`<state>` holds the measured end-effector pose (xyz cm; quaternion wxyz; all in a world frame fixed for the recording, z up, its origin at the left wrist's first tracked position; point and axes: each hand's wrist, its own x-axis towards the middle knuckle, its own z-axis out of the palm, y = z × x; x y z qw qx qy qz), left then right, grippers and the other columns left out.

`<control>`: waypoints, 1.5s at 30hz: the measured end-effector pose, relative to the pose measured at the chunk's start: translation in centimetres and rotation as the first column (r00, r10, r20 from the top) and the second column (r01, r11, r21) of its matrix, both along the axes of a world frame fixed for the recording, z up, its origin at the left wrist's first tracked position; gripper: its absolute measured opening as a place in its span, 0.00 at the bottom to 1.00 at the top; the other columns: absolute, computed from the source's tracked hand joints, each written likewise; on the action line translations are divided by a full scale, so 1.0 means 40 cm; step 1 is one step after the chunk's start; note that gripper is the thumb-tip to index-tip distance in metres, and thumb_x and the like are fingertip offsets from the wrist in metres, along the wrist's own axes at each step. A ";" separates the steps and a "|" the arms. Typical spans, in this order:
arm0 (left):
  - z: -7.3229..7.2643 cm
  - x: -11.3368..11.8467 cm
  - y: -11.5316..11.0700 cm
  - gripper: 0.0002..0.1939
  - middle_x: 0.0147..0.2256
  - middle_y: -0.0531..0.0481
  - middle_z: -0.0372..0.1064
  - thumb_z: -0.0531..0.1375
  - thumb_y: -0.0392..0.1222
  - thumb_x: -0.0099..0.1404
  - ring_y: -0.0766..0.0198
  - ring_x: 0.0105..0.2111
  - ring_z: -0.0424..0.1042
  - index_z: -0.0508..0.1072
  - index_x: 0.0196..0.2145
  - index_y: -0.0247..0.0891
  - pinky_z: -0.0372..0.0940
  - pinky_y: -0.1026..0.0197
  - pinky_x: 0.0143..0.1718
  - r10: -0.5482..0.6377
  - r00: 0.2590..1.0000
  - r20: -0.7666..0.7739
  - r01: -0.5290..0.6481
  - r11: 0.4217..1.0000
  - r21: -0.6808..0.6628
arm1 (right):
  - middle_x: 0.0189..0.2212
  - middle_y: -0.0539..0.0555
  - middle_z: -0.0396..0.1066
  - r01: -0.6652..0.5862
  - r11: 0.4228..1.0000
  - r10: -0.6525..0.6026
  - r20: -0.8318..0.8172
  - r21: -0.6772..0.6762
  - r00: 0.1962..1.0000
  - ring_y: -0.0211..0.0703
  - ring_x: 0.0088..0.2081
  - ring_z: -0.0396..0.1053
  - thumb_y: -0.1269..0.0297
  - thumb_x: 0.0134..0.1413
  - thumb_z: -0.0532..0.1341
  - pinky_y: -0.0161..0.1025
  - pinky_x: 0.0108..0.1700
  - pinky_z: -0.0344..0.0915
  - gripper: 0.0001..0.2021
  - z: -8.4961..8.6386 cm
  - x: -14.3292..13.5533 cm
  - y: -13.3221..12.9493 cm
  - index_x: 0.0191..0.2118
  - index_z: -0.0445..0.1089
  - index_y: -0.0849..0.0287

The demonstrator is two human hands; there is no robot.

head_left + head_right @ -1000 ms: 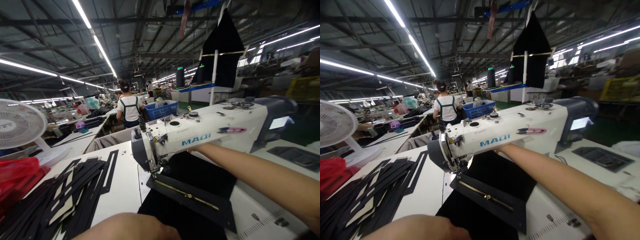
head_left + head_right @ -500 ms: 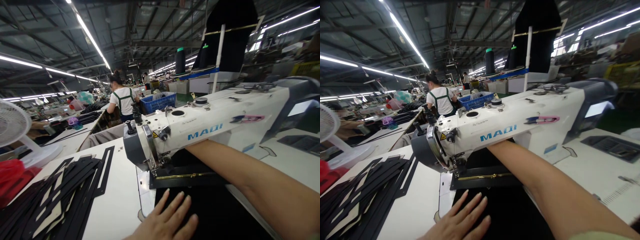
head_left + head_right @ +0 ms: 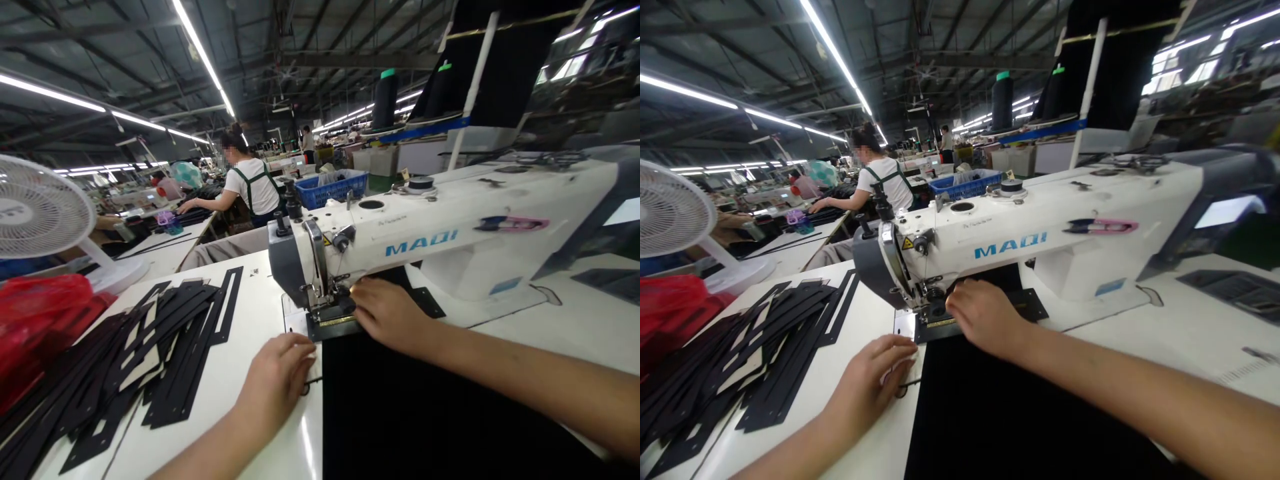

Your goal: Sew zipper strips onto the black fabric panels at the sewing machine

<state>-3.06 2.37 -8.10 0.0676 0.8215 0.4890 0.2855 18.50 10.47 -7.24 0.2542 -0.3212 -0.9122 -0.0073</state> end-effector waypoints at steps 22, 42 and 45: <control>-0.024 0.002 0.077 0.10 0.38 0.46 0.74 0.53 0.35 0.64 0.58 0.38 0.72 0.74 0.34 0.39 0.62 0.50 0.46 0.017 0.981 -0.194 0.020 0.982 0.188 | 0.27 0.51 0.72 -0.013 0.993 0.025 0.094 -0.121 0.995 0.41 0.28 0.68 0.66 0.57 0.54 0.35 0.29 0.55 0.08 -0.059 -0.065 -0.075 0.35 0.70 0.58; -0.029 0.028 0.092 0.10 0.31 0.48 0.72 0.51 0.33 0.66 0.62 0.32 0.71 0.70 0.29 0.36 0.62 0.54 0.45 0.095 0.918 -0.385 0.029 0.952 0.306 | 0.45 0.58 0.69 0.003 0.996 0.001 0.045 -0.086 0.999 0.45 0.42 0.67 0.76 0.56 0.52 0.40 0.46 0.63 0.13 -0.071 -0.083 -0.018 0.41 0.71 0.63; -0.033 0.028 0.096 0.11 0.31 0.49 0.72 0.51 0.33 0.66 0.62 0.32 0.72 0.70 0.29 0.36 0.63 0.54 0.44 0.109 0.915 -0.387 0.032 0.940 0.340 | 0.45 0.58 0.69 0.017 0.996 -0.013 0.046 -0.084 0.999 0.45 0.42 0.67 0.75 0.57 0.51 0.39 0.45 0.63 0.13 -0.071 -0.086 -0.016 0.41 0.71 0.63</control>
